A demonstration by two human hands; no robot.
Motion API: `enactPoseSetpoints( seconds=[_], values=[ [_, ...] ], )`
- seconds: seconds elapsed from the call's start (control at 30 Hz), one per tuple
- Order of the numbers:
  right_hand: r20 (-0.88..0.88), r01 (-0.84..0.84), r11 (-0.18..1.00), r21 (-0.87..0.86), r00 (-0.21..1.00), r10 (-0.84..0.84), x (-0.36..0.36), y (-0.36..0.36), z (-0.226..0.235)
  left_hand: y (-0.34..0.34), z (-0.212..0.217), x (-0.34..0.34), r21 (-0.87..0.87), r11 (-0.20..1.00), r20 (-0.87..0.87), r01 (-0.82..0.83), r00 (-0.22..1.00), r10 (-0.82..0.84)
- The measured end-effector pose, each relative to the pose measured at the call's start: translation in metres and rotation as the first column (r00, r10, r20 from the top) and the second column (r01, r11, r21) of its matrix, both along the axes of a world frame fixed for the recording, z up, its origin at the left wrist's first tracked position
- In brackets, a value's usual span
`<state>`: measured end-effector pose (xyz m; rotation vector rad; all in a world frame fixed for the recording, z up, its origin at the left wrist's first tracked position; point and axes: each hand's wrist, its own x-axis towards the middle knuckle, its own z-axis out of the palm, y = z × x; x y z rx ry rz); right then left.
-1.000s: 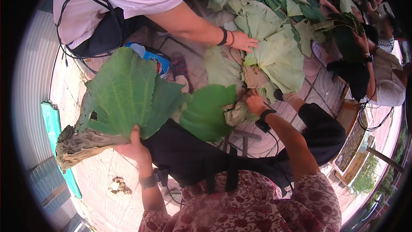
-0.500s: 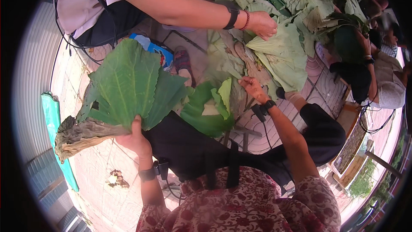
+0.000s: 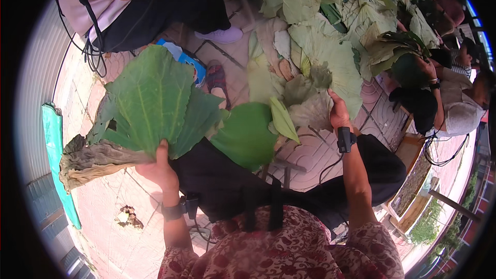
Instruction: The person sits cross-legged on a tiled floor and repeatedly picks up large green leaves from a central pile, folds them, and places them into a growing stack. Other people nearby perform similar leaf-handling actions.
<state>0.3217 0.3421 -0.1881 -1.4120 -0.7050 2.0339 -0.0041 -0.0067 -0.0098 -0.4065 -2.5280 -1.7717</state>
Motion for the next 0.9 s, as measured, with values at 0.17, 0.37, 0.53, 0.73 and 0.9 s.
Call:
enactPoseSetpoints(
  seconds=[0.17,0.37,0.53,0.73,0.9],
  values=[
    [-0.115,0.252,0.91,0.329,0.967,-0.226,0.012,0.053,0.109,0.003,0.003,0.002,0.063,0.998,0.019,0.001,1.0,-0.003],
    [0.129,0.08,0.722,0.687,0.965,-0.23,-0.013,0.122,0.134,0.003,-0.001,0.0,0.081,0.997,0.038,0.011,0.999,-0.014],
    [0.328,-0.408,0.615,0.674,0.912,0.245,-0.074,0.172,0.081,0.004,0.001,0.002,0.075,0.997,0.058,0.017,0.998,-0.021],
    [0.375,-0.371,0.608,0.702,0.918,0.126,-0.095,0.139,0.007,0.008,0.004,0.004,0.048,0.999,-0.034,-0.003,0.999,0.004],
    [0.409,-0.59,0.641,0.49,0.806,0.428,-0.03,0.058,-0.092,0.004,0.006,0.003,-0.064,0.998,-0.098,-0.018,0.995,0.012]
  ],
)
